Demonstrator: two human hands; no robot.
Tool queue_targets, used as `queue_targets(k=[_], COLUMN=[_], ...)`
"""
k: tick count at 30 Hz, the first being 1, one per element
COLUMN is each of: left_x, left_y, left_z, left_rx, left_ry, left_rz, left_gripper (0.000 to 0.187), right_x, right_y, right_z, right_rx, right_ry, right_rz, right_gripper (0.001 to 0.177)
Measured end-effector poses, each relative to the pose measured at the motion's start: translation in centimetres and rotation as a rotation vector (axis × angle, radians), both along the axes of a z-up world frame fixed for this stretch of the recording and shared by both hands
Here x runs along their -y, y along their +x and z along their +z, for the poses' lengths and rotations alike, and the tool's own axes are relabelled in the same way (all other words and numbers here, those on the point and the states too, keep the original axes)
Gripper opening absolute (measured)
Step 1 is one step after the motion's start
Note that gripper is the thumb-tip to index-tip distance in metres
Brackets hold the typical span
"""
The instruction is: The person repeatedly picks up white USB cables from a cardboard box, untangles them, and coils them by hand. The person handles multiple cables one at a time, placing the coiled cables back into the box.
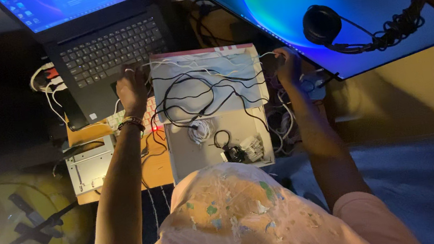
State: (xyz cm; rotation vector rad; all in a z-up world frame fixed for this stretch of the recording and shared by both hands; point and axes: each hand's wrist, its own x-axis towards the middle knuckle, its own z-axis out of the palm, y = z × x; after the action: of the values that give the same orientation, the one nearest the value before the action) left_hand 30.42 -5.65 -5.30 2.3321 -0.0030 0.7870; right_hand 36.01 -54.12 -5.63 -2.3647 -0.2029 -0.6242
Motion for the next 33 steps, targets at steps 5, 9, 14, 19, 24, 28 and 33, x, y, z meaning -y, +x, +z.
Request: queue_targets(k=[5,9,14,19,24,28,33], left_x=[0.4,0.6,0.6,1.0,1.5,1.9,2.3], left_y=[-0.1,-0.1,-0.4,-1.0,-2.1,-2.2,-1.6], left_z=[-1.0,-1.5,-1.9,-0.4,0.9,1.1,0.9], left_rx=[-0.080,-0.012,-0.042,-0.042,-0.104,-0.033,-0.053], left_ry=[-0.053,-0.036,0.014,0.085,0.100,0.133,0.166], left_rz=[-0.020,-0.099,-0.079,-0.110,-0.151,-0.142,-0.135], left_gripper=[0.028,0.027,0.022,0.014,0.020,0.029,0.032], right_x=[-0.9,-3.1,-8.6,-10.6,-10.2,-10.0,-9.4], right_y=[-0.9,-3.1,-4.2,-3.3,-2.6,-1.7,-0.6], right_z=[-0.4,1.6,2.9,2.3,1.3,2.2,2.6], right_rx=[0.000,0.155,0.103,-0.143,-0.184,0.159,-0.057], right_ry=[-0.194,-0.289,-0.256,-0.366,-0.291,-0.368,-0.307], right_rz=[-0.041,-0.009,0.271,0.440,0.419,0.387,0.512], right_gripper=[0.017,0.034,0.039,0.052,0.032,0.023,0.022])
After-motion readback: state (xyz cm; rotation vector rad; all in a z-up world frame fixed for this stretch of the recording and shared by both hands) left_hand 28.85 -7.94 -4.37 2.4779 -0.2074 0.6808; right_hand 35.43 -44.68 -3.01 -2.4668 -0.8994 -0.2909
